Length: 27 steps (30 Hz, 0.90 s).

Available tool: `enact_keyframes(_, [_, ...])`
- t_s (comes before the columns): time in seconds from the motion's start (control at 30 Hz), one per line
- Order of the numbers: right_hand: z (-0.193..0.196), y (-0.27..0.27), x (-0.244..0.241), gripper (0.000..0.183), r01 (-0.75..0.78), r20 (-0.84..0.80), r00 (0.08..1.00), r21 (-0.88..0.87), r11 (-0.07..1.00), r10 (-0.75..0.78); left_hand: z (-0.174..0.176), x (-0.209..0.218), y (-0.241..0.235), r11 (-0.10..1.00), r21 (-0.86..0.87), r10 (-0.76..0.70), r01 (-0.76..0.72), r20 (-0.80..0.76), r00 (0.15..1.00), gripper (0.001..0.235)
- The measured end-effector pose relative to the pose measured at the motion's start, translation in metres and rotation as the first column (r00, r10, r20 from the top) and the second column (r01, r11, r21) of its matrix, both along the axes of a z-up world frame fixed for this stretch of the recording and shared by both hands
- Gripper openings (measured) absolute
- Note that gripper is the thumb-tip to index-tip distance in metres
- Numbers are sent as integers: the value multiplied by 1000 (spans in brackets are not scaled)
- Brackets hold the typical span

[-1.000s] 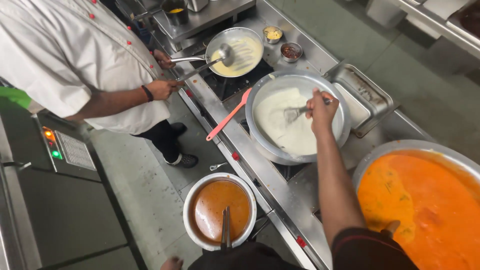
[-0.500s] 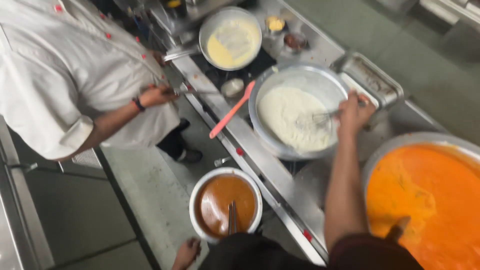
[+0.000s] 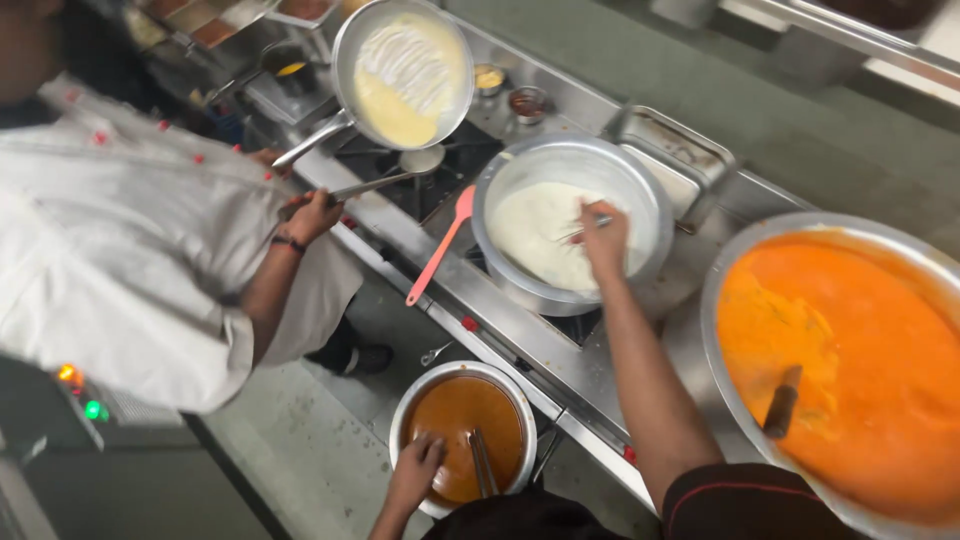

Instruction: The recorder and a fellow chef stir several different sauces and liquids in large pots on a commercial range.

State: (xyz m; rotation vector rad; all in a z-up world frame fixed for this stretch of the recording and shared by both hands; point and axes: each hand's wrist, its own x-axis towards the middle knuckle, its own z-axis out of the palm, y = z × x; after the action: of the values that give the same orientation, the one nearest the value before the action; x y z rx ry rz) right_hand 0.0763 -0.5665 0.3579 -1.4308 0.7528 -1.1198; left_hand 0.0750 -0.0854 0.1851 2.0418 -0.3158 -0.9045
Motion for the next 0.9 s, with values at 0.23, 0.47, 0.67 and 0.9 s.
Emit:
enact_keyframes(0.23, [70,126,-33,23,-250,-381,916,-287,925,129,180,27,-187,802,-430,-135,414,545,828,51])
enact_keyframes(0.47, [129,136,-89,36,-277,-460,879,-702,656,-121,221,46,-307,551,-598,-177,582,598,782,33])
enact_keyframes(0.67, [147,195,-210,15,-287,-586,807,-279,916,75,231,28,-354,711,-698,-1,90,126,992,35])
enact_keyframes(0.9, [122,204,-274,14,-465,-714,628,-26,885,309,162,25,-409,523,-750,-138,405,395,908,28])
